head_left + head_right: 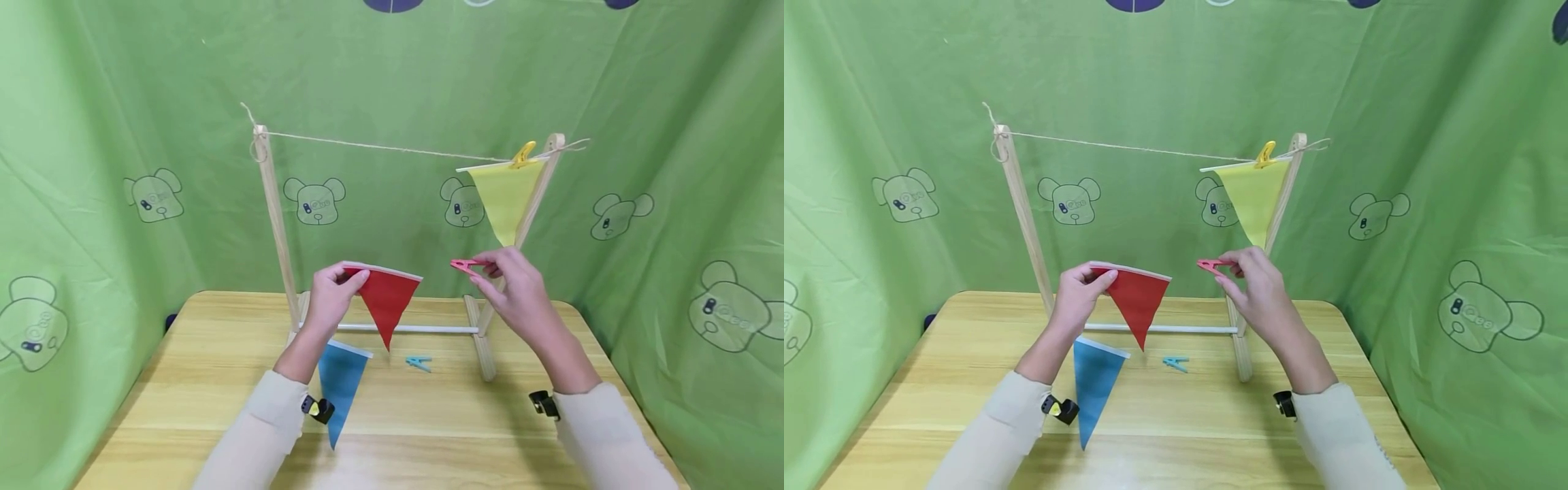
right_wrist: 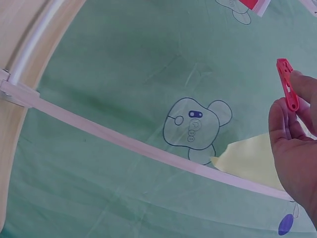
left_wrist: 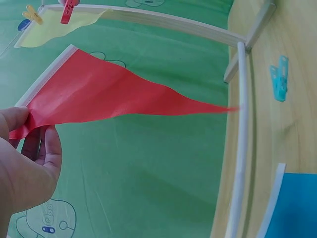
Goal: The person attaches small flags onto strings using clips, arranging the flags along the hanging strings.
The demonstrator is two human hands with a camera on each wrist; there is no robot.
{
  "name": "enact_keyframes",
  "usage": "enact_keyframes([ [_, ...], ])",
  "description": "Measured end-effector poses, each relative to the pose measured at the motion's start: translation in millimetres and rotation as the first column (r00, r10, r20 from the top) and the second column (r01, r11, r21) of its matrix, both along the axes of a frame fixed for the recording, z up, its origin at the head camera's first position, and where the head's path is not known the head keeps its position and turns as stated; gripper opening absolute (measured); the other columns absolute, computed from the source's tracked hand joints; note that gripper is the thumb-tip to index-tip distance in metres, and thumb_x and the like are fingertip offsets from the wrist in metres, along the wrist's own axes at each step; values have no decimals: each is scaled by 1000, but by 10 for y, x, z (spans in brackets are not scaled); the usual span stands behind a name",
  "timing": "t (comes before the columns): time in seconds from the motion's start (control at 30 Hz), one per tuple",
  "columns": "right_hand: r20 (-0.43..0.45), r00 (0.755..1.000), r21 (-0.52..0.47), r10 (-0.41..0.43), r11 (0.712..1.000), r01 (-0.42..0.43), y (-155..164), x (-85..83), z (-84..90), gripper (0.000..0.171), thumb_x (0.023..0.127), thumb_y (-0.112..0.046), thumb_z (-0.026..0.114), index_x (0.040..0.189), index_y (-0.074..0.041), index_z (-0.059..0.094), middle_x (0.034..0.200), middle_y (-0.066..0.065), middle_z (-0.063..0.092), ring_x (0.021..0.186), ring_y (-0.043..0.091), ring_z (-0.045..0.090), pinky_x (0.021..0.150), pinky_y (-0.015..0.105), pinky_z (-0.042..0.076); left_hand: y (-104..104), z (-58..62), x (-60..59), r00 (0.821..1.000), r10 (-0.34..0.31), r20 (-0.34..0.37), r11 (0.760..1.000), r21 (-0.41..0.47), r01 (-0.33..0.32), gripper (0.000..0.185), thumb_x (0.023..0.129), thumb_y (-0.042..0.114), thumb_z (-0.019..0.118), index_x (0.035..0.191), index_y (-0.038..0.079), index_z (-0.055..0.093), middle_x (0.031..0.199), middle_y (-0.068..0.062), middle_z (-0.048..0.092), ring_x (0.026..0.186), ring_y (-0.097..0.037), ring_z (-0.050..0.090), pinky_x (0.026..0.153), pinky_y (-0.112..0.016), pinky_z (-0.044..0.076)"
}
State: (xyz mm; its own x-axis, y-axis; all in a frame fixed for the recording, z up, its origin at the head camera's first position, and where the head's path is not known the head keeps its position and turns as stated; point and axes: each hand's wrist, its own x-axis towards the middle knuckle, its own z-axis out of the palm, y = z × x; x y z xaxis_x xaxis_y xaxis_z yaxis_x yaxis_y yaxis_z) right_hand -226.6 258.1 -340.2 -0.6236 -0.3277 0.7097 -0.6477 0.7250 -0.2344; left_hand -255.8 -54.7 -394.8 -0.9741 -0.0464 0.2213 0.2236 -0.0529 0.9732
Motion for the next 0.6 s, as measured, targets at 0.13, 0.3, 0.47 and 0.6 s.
enact_keyframes([
  [0.13, -31, 999, -2, 13, 1000, -13, -15, -9, 76, 37, 81, 3, 83, 115, 1, 68, 102, 14, 65, 88, 22, 65, 79, 22, 55, 9, 67, -23, 1000, -10, -1, 1000, 17, 10, 19, 95, 10, 74, 110, -2, 75, 94, -10, 72, 83, -19, 64, 73, -23, 59],
  [0.3, -31, 1000, 7, 1, 1000, -1, -31, -6, 180, 36, 82, 2, 83, 115, 0, 69, 101, 12, 65, 88, 23, 66, 77, 35, 59, 27, 143, -46, 1000, -13, -7, 1000, 9, 13, 19, 95, 12, 75, 109, -1, 76, 94, -8, 72, 84, -19, 63, 72, -23, 57],
  [0.47, -41, 999, 17, -1, 1000, 2, -15, -9, 278, 35, 82, 1, 84, 114, 0, 70, 99, 13, 65, 88, 23, 66, 75, 33, 58, 56, 223, -53, 999, -33, -22, 999, 18, 34, 20, 95, 10, 74, 110, -3, 75, 94, -7, 73, 84, -18, 64, 74, -26, 59],
  [0.6, -35, 999, 26, -7, 1000, 8, 10, -14, 364, 36, 82, 1, 84, 115, 0, 70, 100, 12, 65, 89, 22, 65, 78, 22, 55, 75, 277, -61, 999, -41, -21, 999, 21, 41, 20, 95, 11, 74, 111, -1, 75, 96, -9, 73, 85, -18, 64, 75, -26, 59],
])
